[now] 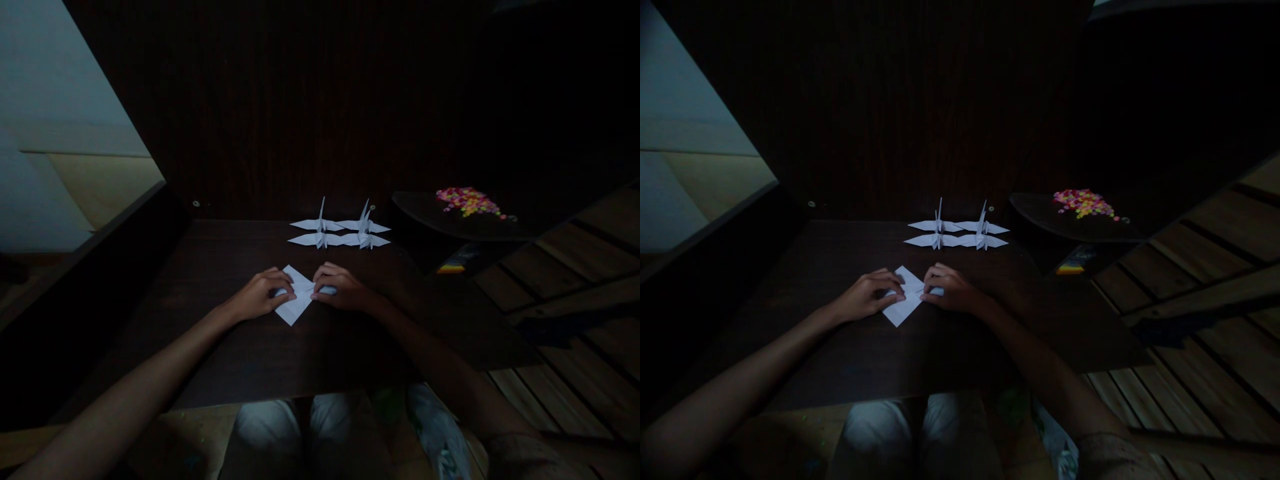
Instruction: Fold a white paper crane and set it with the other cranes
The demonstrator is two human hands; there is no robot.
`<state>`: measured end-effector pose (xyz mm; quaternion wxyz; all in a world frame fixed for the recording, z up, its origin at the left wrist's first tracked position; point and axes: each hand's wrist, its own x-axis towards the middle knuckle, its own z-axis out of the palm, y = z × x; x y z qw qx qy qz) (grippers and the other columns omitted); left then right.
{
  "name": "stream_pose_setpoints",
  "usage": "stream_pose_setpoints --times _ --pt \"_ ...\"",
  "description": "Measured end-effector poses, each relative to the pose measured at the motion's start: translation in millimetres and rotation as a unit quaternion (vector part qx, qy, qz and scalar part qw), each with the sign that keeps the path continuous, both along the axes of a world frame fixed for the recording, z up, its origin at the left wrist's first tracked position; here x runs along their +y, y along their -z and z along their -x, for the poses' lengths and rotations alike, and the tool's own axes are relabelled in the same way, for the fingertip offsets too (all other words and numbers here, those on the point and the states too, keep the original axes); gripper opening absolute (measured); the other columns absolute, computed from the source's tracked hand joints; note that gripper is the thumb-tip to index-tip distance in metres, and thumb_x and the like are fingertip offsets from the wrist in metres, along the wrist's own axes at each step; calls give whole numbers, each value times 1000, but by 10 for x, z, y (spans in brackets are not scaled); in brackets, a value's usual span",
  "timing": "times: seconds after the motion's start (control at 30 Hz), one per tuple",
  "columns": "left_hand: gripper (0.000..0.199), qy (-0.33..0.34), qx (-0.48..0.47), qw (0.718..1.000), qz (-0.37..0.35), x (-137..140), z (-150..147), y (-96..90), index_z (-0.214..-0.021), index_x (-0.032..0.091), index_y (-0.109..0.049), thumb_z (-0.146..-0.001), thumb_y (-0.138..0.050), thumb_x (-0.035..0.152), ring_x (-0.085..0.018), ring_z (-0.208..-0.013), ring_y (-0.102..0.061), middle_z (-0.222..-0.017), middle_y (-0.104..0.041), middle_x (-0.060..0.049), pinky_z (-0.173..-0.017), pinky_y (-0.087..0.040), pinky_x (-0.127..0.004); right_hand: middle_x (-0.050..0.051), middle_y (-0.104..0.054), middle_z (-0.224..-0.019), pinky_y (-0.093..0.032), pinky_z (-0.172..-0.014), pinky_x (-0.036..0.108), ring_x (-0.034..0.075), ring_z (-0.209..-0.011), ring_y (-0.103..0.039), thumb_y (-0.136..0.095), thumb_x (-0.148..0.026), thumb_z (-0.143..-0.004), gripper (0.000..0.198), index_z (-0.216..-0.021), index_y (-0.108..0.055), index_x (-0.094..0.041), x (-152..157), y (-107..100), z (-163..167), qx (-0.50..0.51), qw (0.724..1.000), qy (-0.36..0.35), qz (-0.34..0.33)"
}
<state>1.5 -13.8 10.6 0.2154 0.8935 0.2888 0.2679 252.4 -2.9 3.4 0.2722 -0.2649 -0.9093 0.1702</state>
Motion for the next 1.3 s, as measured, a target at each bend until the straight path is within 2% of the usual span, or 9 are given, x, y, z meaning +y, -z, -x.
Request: stream_pose_setpoints --times 0.2,0.4,0.57,0.9,1.17,1.3 --pt "21 -46 16 998 38 -16 0 -5 -99 18 -60 -84 -63 33 -18 -87 -60 -98 -64 -5 -79 -48 -30 3 -60 -90 -45 -78 32 17 -86 -54 -69 -27 -80 15 -89 -60 -19 -19 -28 23 -9 998 35 51" --pt "26 -36 15 998 44 -18 -5 14 -109 19 -56 -87 -58 33 -20 -97 -59 -105 -62 -6 -86 -47 -32 3 -61 -88 -43 -77 32 17 -85 -54 -64 -29 -84 13 -89 -57 -19 -37 54 101 12 997 71 26" --pt "24 -55 5 998 34 -20 -25 53 -107 19 -55 -87 -58 32 -19 -96 -59 -104 -62 -6 -86 -47 -32 3 -61 -85 -43 -74 32 18 -79 -53 -65 -29 -83 15 -86 -55 -19 -56 103 168 15 995 99 -18" --pt "19 -46 -3 999 -3 23 -2 62 -102 19 -64 -89 -57 32 -18 -91 -63 -98 -68 -5 -84 -48 -30 6 -64 -88 -46 -75 32 19 -82 -57 -61 -29 -87 13 -93 -60 -18 -34 148 140 27 997 52 -53" --pt "20 -77 -34 996 -15 56 -25 104 -90 17 -71 -86 -61 34 -17 -79 -67 -87 -71 -6 -74 -51 -27 3 -67 -75 -46 -68 28 15 -70 -60 -71 -24 -78 9 -79 -67 -16 10 151 177 62 992 107 11" --pt "22 -63 -22 997 -40 54 -20 87 -92 16 -71 -90 -56 33 -18 -80 -66 -87 -72 -7 -74 -51 -28 3 -68 -74 -46 -67 27 15 -69 -61 -71 -23 -78 7 -76 -69 -16 15 109 184 53 991 117 26"
